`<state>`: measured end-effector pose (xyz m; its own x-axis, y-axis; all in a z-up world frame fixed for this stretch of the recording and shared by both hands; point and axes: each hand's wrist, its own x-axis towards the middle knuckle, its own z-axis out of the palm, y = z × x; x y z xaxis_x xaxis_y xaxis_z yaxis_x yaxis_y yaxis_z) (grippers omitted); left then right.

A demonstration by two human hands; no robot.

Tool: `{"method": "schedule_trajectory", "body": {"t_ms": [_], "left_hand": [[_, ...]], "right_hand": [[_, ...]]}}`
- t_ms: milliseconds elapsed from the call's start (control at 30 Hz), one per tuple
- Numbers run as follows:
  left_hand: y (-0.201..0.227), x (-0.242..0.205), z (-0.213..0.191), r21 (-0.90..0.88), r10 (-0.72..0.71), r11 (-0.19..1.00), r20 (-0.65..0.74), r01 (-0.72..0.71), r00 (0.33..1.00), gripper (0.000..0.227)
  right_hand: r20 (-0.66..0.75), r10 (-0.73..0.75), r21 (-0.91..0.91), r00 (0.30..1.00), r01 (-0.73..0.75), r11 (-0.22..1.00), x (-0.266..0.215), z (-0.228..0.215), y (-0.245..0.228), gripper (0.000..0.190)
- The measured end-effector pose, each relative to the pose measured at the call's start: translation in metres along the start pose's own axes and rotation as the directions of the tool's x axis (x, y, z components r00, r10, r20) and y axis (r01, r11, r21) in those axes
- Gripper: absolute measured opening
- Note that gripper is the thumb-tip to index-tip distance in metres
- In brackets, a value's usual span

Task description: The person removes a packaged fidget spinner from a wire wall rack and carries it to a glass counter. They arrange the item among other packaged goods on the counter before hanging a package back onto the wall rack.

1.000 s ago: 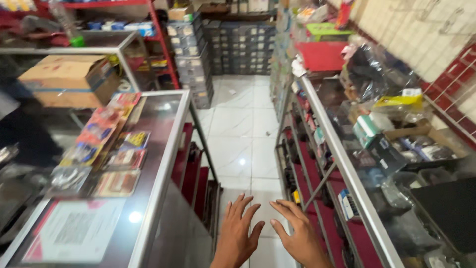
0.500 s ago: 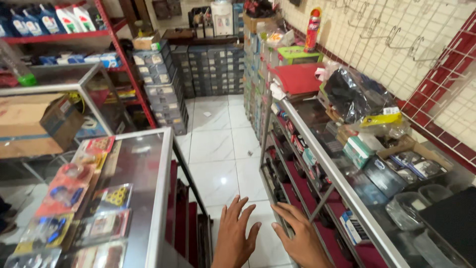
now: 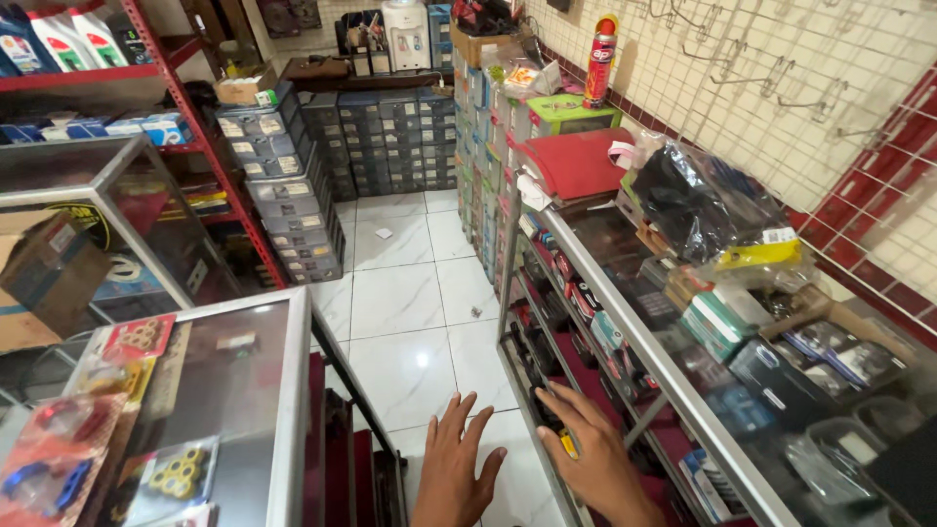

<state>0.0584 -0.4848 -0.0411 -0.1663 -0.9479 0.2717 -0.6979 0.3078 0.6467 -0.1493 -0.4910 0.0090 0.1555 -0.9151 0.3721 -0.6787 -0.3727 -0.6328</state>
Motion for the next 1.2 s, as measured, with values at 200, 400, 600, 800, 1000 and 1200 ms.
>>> {"method": "schedule_trajectory", "body": {"t_ms": [200,400,600,800,1000,1200], "left_hand": [[-0.026,0.059,-0.003,0.061,0.017,0.998,0.052,-0.020,0.999,0.059],[-0.050,0.122,-0.015,0.169,0.074,0.981,0.107,-0.091,0.991,0.061],[-0.062,0.180,-0.006,0.254,0.209,0.936,0.159,-0.245,0.965,0.056],[-0.087,0.212,0.022,0.213,0.132,0.963,0.155,-0.164,0.979,0.059],[-0.102,0.242,0.060,0.131,0.074,0.989,-0.001,-0.073,0.997,0.062],[-0.104,0.281,0.090,0.033,0.145,0.989,-0.094,-0.142,0.985,0.058]], "right_hand": [[0.012,-0.112,0.041,0.994,0.112,0.993,0.063,0.010,0.020,0.049],[0.095,-0.114,-0.001,0.989,0.115,0.993,0.125,0.004,0.046,0.051],[0.069,-0.056,-0.013,0.996,0.057,0.998,0.159,0.009,0.083,0.051],[0.085,0.063,-0.010,0.994,-0.062,0.998,0.176,0.013,0.138,0.056],[-0.016,-0.002,0.029,1.000,0.003,1.000,0.202,0.027,0.174,0.054],[0.054,0.070,0.035,0.996,-0.072,0.997,0.237,0.038,0.180,0.058]]}}
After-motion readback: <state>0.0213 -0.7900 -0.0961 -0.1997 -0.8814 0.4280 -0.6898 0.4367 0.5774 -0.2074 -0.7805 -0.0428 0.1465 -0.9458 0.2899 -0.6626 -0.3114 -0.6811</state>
